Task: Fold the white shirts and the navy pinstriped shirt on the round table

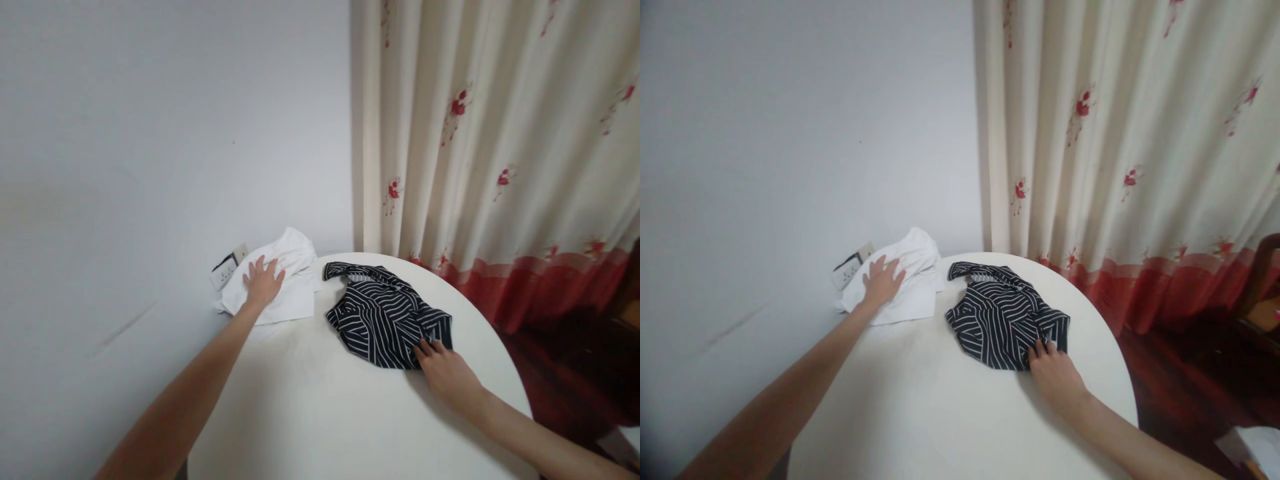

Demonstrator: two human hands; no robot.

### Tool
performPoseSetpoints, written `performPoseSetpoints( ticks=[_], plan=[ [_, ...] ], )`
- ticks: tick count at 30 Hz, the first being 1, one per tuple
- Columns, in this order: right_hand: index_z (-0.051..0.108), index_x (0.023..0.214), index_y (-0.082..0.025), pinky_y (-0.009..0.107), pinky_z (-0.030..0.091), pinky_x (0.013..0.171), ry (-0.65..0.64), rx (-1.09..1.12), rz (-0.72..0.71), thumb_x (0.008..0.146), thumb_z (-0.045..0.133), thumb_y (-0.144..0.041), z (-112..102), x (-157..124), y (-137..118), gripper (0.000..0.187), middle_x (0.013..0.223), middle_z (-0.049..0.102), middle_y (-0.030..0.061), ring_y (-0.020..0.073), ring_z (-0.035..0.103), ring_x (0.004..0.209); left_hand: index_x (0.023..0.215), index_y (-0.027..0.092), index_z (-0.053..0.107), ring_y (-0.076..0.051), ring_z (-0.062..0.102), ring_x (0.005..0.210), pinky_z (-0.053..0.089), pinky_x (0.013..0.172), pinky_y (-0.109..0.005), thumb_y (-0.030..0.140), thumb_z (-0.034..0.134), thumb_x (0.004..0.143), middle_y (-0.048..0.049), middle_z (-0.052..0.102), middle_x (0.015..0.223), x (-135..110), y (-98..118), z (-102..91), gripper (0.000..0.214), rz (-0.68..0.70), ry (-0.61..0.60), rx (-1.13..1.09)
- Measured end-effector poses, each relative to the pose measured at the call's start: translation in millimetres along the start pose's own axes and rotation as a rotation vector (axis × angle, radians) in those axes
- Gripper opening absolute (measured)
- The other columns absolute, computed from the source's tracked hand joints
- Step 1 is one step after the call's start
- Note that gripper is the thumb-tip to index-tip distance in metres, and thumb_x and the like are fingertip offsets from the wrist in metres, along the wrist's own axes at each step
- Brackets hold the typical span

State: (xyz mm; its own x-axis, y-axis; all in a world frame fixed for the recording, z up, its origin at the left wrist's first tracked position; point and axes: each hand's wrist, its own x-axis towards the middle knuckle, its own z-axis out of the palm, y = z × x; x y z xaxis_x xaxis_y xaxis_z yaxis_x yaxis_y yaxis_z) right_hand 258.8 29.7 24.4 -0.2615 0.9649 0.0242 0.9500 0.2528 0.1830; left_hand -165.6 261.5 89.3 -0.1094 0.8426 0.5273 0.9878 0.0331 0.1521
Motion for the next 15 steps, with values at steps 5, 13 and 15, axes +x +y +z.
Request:
performPoseSetpoints(
  ticks=[5, 13, 15],
  plan=[
    [0.07, 0.123, -0.01, 0.042, 0.054, 0.09, -0.074, 0.052, -0.007, 0.084, 0.044, 0.0, -18, -42, -21, 0.048, 0.123, 0.069, 0.0209, 0.0336, 0.065, 0.11, 0.148, 0.014, 0.043, -0.037, 0.017, 0.152, 0.016, 0.12, -0.063, 0.032, 0.046, 0.096, -0.0179, 0.034, 0.158, -45, 44, -27.5, 0.056, 0.253, 0.224, -0.068],
    [0.069, 0.116, -0.018, 0.033, 0.053, 0.08, 0.011, 0.328, -0.062, 0.09, 0.05, -0.014, -19, -65, -33, 0.032, 0.1, 0.075, 0.0125, 0.0277, 0.069, 0.096, 0.125, 0.023, 0.064, -0.025, 0.04, 0.141, 0.028, 0.122, -0.049, 0.021, 0.048, 0.096, -0.0068, 0.058, 0.14, -185, 143, -71.8, 0.034, 0.936, -0.067, -0.34],
    [0.071, 0.11, -0.02, 0.033, 0.053, 0.077, 0.038, 0.37, -0.059, 0.092, 0.054, -0.021, -16, -69, -33, 0.025, 0.096, 0.075, 0.0114, 0.0273, 0.069, 0.091, 0.126, 0.023, 0.064, -0.025, 0.038, 0.143, 0.025, 0.123, -0.051, 0.018, 0.047, 0.095, -0.0063, 0.056, 0.143, -189, 150, -71.5, 0.036, 0.927, -0.066, -0.291]
  ],
)
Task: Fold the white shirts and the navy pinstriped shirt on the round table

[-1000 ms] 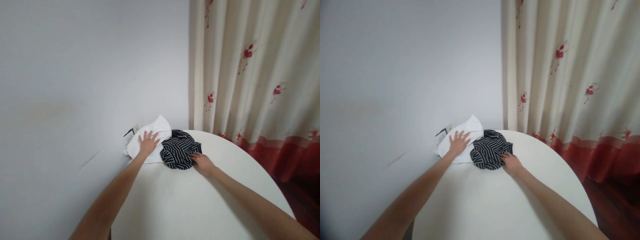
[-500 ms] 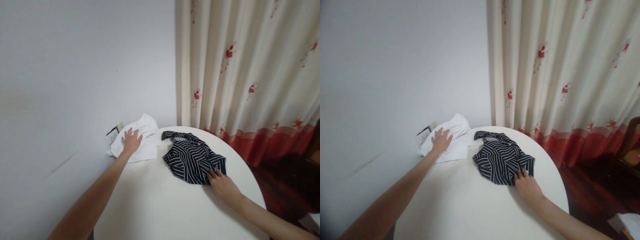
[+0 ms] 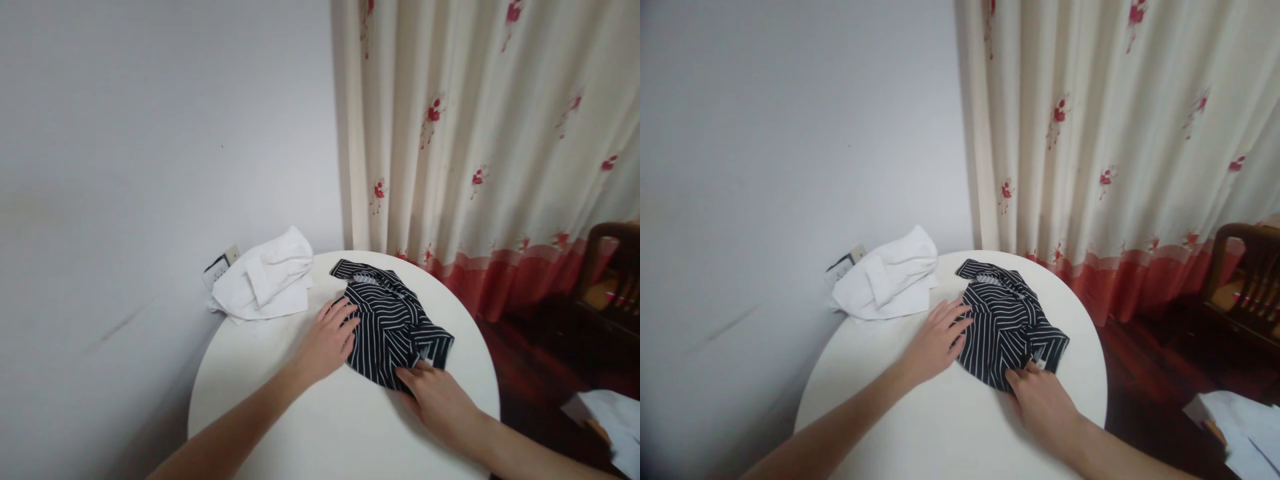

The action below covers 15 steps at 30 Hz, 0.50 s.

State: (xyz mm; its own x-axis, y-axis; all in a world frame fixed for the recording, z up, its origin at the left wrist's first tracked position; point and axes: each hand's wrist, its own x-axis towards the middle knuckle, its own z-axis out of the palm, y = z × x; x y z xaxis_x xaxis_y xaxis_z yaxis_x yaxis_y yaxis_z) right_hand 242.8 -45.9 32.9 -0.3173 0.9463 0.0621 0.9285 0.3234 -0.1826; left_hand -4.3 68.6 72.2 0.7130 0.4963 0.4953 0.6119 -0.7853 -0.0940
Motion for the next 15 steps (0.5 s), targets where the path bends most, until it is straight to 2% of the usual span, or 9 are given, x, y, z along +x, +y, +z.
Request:
performPoseSetpoints(
  ticks=[2, 5, 7, 10, 13, 15],
  plan=[
    [0.071, 0.109, -0.021, 0.034, 0.053, 0.076, 0.034, 0.057, 0.012, 0.095, 0.053, -0.03, 0, -4, 1, 0.025, 0.096, 0.074, 0.0105, 0.0264, 0.069, 0.088, 0.122, 0.021, 0.067, -0.026, 0.039, 0.143, 0.025, 0.123, -0.052, 0.014, 0.045, 0.094, -0.0073, 0.056, 0.143, 6, -19, 2.8, 0.037, -0.098, 0.017, 0.082],
    [0.071, 0.114, -0.022, 0.037, 0.054, 0.084, 0.118, 0.155, -0.021, 0.099, 0.046, -0.033, -2, -8, 6, 0.03, 0.103, 0.073, 0.0102, 0.025, 0.068, 0.094, 0.116, 0.02, 0.072, -0.029, 0.036, 0.145, 0.019, 0.124, -0.052, 0.012, 0.046, 0.091, -0.0101, 0.055, 0.145, 14, -79, 2.5, 0.036, -0.255, -0.019, 0.215],
    [0.07, 0.115, -0.021, 0.039, 0.052, 0.093, 0.205, 0.198, -0.071, 0.099, 0.044, -0.029, -3, -4, 14, 0.031, 0.112, 0.071, 0.0104, 0.0249, 0.065, 0.104, 0.128, 0.022, 0.067, -0.031, 0.025, 0.151, 0.01, 0.125, -0.055, 0.017, 0.051, 0.091, -0.0097, 0.046, 0.154, 17, -121, -1.0, 0.041, -0.334, -0.069, 0.296],
    [0.07, 0.117, -0.02, 0.042, 0.047, 0.104, 0.334, 0.211, -0.103, 0.098, 0.044, -0.025, -5, 13, 39, 0.032, 0.123, 0.067, 0.0112, 0.0253, 0.061, 0.115, 0.15, 0.032, 0.047, -0.04, 0.002, 0.154, -0.002, 0.118, -0.068, 0.037, 0.065, 0.087, -0.0062, 0.025, 0.166, 17, -170, -4.0, 0.065, -0.442, -0.207, 0.391],
    [0.068, 0.121, -0.019, 0.046, 0.043, 0.109, 0.413, 0.19, -0.096, 0.098, 0.044, -0.028, -6, 37, 75, 0.034, 0.132, 0.063, 0.0123, 0.0266, 0.055, 0.124, 0.153, 0.041, 0.038, -0.05, -0.01, 0.15, -0.003, 0.108, -0.08, 0.058, 0.074, 0.076, -0.004, 0.013, 0.169, 8, -196, 5.4, 0.086, -0.498, -0.362, 0.378],
    [0.067, 0.125, -0.019, 0.049, 0.039, 0.113, 0.417, 0.165, -0.09, 0.098, 0.046, -0.032, -6, 51, 99, 0.037, 0.138, 0.059, 0.0127, 0.028, 0.05, 0.13, 0.152, 0.043, 0.037, -0.052, -0.012, 0.148, 0.002, 0.105, -0.083, 0.061, 0.075, 0.074, -0.0031, 0.008, 0.169, -1, -204, 18.2, 0.089, -0.521, -0.4, 0.373]
  ],
)
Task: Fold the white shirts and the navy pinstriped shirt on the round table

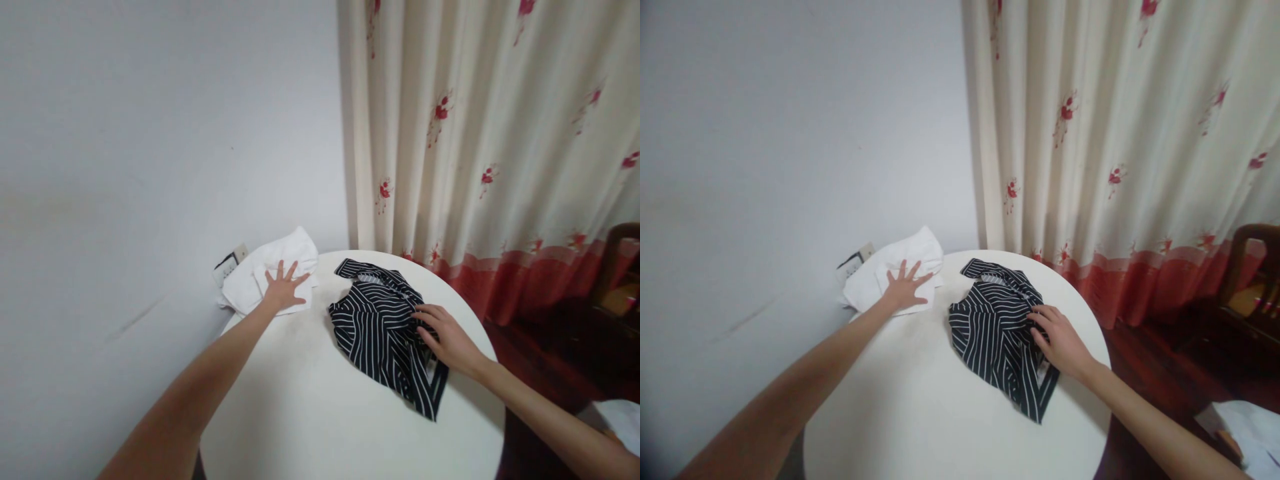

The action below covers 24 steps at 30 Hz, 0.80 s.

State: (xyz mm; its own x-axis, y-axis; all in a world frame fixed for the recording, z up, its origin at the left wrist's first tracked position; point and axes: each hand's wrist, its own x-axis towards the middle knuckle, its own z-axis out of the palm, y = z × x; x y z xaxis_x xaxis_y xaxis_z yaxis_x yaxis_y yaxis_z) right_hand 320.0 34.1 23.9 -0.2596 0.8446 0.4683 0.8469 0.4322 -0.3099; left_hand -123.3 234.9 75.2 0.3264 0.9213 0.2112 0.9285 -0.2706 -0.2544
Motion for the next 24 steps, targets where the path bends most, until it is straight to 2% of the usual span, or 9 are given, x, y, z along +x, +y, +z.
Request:
performPoseSetpoints(
  ticks=[5, 8, 11, 15, 17, 19, 20, 22, 24],
  plan=[
    [0.063, 0.135, -0.023, 0.052, 0.029, 0.119, -0.181, 0.005, -0.035, 0.097, 0.051, -0.043, 6, 4, 35, 0.045, 0.155, 0.045, 0.0091, 0.0295, 0.034, 0.145, 0.154, 0.042, 0.035, -0.051, -0.015, 0.148, 0.013, 0.107, -0.08, 0.055, 0.071, 0.08, 0.0, -0.001, 0.17, 2, 0, 34.7, 0.083, -0.145, 0.08, -0.031],
    [0.06, 0.14, -0.023, 0.051, 0.029, 0.119, -0.272, 0.005, -0.018, 0.099, 0.047, -0.048, 15, -4, 39, 0.05, 0.156, 0.044, 0.0097, 0.0289, 0.035, 0.145, 0.154, 0.041, 0.036, -0.051, -0.014, 0.149, 0.013, 0.106, -0.081, 0.052, 0.069, 0.082, -0.0004, -0.001, 0.17, 7, 2, 39.2, 0.08, -0.176, 0.093, -0.055],
    [0.059, 0.141, -0.022, 0.052, 0.031, 0.118, -0.269, -0.025, 0.031, 0.1, 0.043, -0.047, 22, -11, 36, 0.051, 0.154, 0.047, 0.0103, 0.0287, 0.039, 0.143, 0.153, 0.039, 0.039, -0.052, -0.014, 0.148, 0.009, 0.106, -0.082, 0.051, 0.068, 0.083, -0.0017, 0.002, 0.17, 10, 5, 33.6, 0.077, -0.178, 0.076, -0.083],
    [0.059, 0.141, -0.023, 0.053, 0.035, 0.114, -0.246, -0.04, 0.066, 0.1, 0.042, -0.047, 20, -21, 28, 0.05, 0.152, 0.049, 0.0108, 0.0294, 0.046, 0.138, 0.148, 0.033, 0.049, -0.055, -0.005, 0.148, 0.008, 0.11, -0.079, 0.045, 0.065, 0.086, -0.0076, 0.009, 0.169, 3, 17, 15.1, 0.065, -0.118, 0.072, -0.112],
    [0.059, 0.141, -0.022, 0.053, 0.037, 0.113, -0.239, -0.054, 0.077, 0.1, 0.043, -0.047, 16, -27, 21, 0.05, 0.152, 0.049, 0.0109, 0.0297, 0.048, 0.135, 0.146, 0.029, 0.053, -0.052, 0.0, 0.15, 0.01, 0.113, -0.075, 0.037, 0.06, 0.091, -0.0101, 0.014, 0.168, -8, 31, -0.1, 0.056, -0.079, 0.138, -0.111],
    [0.056, 0.143, -0.02, 0.052, 0.038, 0.113, -0.229, -0.068, 0.086, 0.1, 0.045, -0.045, 13, -34, 14, 0.051, 0.151, 0.05, 0.0112, 0.0297, 0.05, 0.132, 0.144, 0.024, 0.054, -0.045, 0.006, 0.152, 0.011, 0.118, -0.069, 0.029, 0.053, 0.094, -0.0117, 0.023, 0.166, -26, 56, -19.9, 0.051, -0.007, 0.233, -0.146],
    [0.054, 0.144, -0.019, 0.052, 0.038, 0.113, -0.224, -0.073, 0.088, 0.099, 0.046, -0.044, 12, -38, 10, 0.052, 0.151, 0.051, 0.0116, 0.0297, 0.051, 0.131, 0.143, 0.022, 0.055, -0.04, 0.01, 0.153, 0.011, 0.12, -0.065, 0.025, 0.05, 0.095, -0.0123, 0.029, 0.163, -38, 71, -30.9, 0.049, 0.054, 0.273, -0.186],
    [0.051, 0.146, -0.019, 0.051, 0.04, 0.111, -0.221, -0.077, 0.092, 0.097, 0.05, -0.04, 9, -45, 0, 0.053, 0.149, 0.053, 0.0123, 0.03, 0.052, 0.129, 0.142, 0.022, 0.055, -0.032, 0.024, 0.151, 0.015, 0.123, -0.058, 0.024, 0.046, 0.098, -0.0107, 0.044, 0.155, -70, 107, -52.6, 0.046, 0.274, 0.286, -0.322],
    [0.051, 0.146, -0.02, 0.051, 0.044, 0.108, -0.236, -0.07, 0.097, 0.096, 0.053, -0.037, 3, -53, -11, 0.054, 0.146, 0.055, 0.0126, 0.0303, 0.054, 0.126, 0.145, 0.028, 0.051, -0.028, 0.039, 0.144, 0.023, 0.123, -0.055, 0.033, 0.051, 0.098, -0.0078, 0.053, 0.149, -108, 143, -69.0, 0.048, 0.525, 0.17, -0.473]
  ],
)
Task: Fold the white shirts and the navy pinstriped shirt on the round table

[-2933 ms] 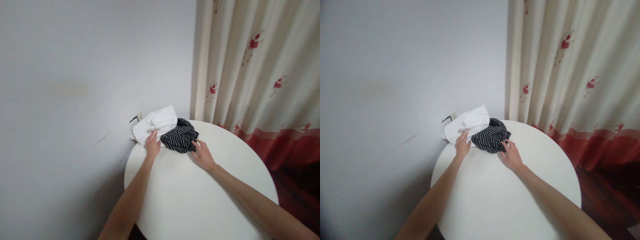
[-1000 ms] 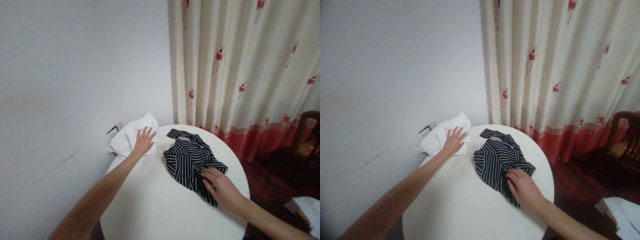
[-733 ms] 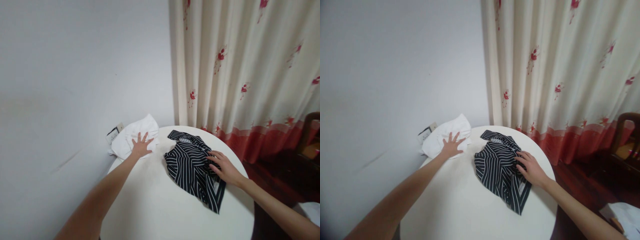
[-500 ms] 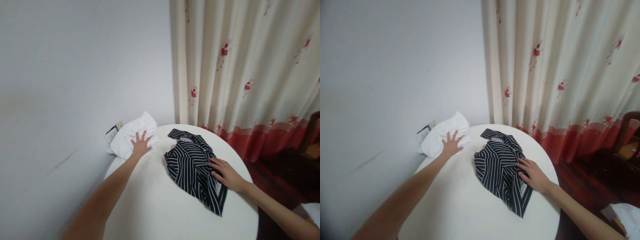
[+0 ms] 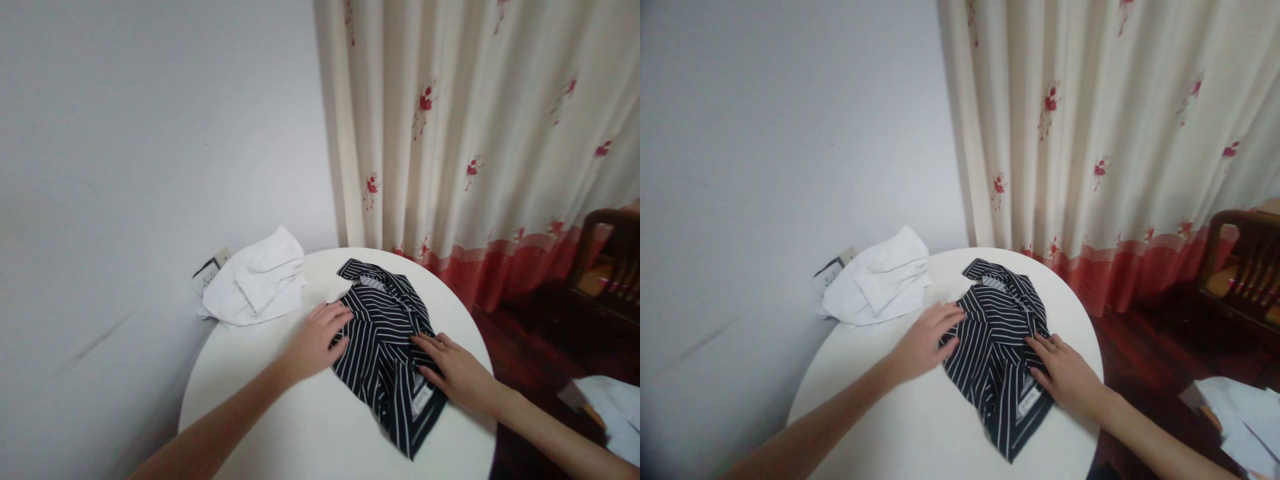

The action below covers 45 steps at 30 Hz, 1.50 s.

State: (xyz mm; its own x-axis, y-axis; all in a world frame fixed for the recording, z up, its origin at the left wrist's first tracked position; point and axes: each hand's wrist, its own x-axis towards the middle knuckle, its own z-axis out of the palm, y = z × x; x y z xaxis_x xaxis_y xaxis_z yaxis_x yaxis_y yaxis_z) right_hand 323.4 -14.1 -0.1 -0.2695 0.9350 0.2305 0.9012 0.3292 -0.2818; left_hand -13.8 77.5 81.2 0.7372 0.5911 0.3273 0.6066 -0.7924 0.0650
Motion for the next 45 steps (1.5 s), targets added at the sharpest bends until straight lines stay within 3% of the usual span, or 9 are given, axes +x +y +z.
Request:
performPoseSetpoints(
  ticks=[4, 8, 13, 16, 23, 27, 31, 36, 45],
  plan=[
    [0.052, 0.145, -0.022, 0.046, 0.047, 0.106, -0.124, 0.083, -0.053, 0.089, 0.06, -0.033, -19, -26, -15, 0.057, 0.145, 0.057, 0.0127, 0.0301, 0.055, 0.125, 0.158, 0.032, 0.026, -0.039, 0.031, 0.147, 0.033, 0.116, -0.06, 0.062, 0.073, 0.077, -0.0091, 0.039, 0.159, -38, 77, 20.6, 0.099, 0.22, -0.339, -0.242],
    [0.047, 0.15, -0.027, 0.05, 0.04, 0.113, -0.279, 0.144, -0.16, 0.077, 0.075, -0.038, -36, -49, -19, 0.078, 0.155, 0.045, 0.0123, 0.0349, 0.046, 0.137, 0.155, 0.04, 0.03, -0.04, 0.027, 0.149, 0.029, 0.117, -0.064, 0.055, 0.069, 0.085, -0.0036, 0.036, 0.161, -60, 93, 47.6, 0.082, 0.235, -0.338, -0.207],
    [0.059, 0.138, -0.025, 0.046, 0.041, 0.107, -0.242, 0.053, -0.238, 0.081, 0.065, -0.022, -35, -45, -20, 0.058, 0.136, 0.062, 0.0126, 0.031, 0.057, 0.122, 0.151, 0.032, 0.041, -0.024, 0.05, 0.137, 0.042, 0.114, -0.042, 0.014, 0.047, 0.098, -0.0049, 0.054, 0.149, -53, 71, 54.4, 0.056, 0.221, -0.247, -0.096],
    [0.065, 0.127, -0.023, 0.04, 0.046, 0.095, -0.175, 0.03, -0.264, 0.08, 0.053, -0.009, -32, -35, -21, 0.05, 0.11, 0.07, 0.0101, 0.0247, 0.063, 0.102, 0.155, 0.031, 0.032, -0.021, 0.055, 0.13, 0.046, 0.111, -0.036, 0.017, 0.051, 0.099, -0.0053, 0.055, 0.146, -48, 57, 44.0, 0.061, 0.224, -0.254, -0.15],
    [0.052, 0.145, -0.03, 0.049, 0.035, 0.109, -0.094, -0.007, -0.307, 0.076, 0.055, -0.013, -24, -19, 10, 0.071, 0.142, 0.053, 0.0103, 0.0293, 0.046, 0.13, 0.141, 0.037, 0.055, -0.036, 0.031, 0.147, 0.032, 0.118, -0.059, 0.025, 0.072, 0.086, -0.0052, 0.045, 0.154, -50, 43, 46.5, 0.058, 0.141, -0.189, -0.107],
    [0.034, 0.157, -0.03, 0.058, 0.022, 0.115, -0.073, -0.094, -0.238, 0.081, 0.052, -0.017, -12, 5, 49, 0.08, 0.163, 0.03, 0.0097, 0.0321, 0.03, 0.145, 0.153, 0.038, 0.038, -0.037, 0.031, 0.148, 0.03, 0.118, -0.062, 0.017, 0.068, 0.085, -0.0064, 0.036, 0.16, -48, 37, 63.4, 0.077, 0.105, -0.249, -0.125],
    [0.038, 0.155, -0.029, 0.056, 0.035, 0.105, -0.037, -0.128, -0.191, 0.085, 0.051, -0.02, -10, 34, 75, 0.071, 0.15, 0.05, 0.013, 0.0335, 0.048, 0.129, 0.16, 0.035, 0.021, -0.034, 0.024, 0.151, 0.025, 0.121, -0.057, 0.011, 0.069, 0.079, -0.0078, 0.024, 0.166, -39, 15, 68.3, 0.097, -0.027, -0.16, -0.09],
    [0.064, 0.134, -0.029, 0.047, 0.04, 0.099, 0.008, -0.109, -0.224, 0.076, 0.05, -0.006, -13, 58, 88, 0.065, 0.127, 0.065, 0.0111, 0.0291, 0.059, 0.114, 0.148, 0.038, 0.046, -0.031, 0.033, 0.147, 0.029, 0.118, -0.055, -0.002, 0.052, 0.078, -0.0045, 0.037, 0.16, -27, -19, 71.2, 0.082, -0.119, -0.224, -0.035],
    [0.072, 0.116, -0.022, 0.044, 0.048, 0.103, 0.223, 0.375, -0.207, 0.076, 0.047, -0.009, -56, 83, 113, 0.048, 0.121, 0.069, 0.0099, 0.0273, 0.063, 0.112, 0.118, 0.02, 0.071, -0.023, 0.066, 0.108, 0.048, 0.1, -0.035, 0.006, 0.04, 0.08, -0.0044, 0.073, 0.121, 25, -73, 1.0, 0.052, -0.169, -0.146, -0.48]
  ],
)
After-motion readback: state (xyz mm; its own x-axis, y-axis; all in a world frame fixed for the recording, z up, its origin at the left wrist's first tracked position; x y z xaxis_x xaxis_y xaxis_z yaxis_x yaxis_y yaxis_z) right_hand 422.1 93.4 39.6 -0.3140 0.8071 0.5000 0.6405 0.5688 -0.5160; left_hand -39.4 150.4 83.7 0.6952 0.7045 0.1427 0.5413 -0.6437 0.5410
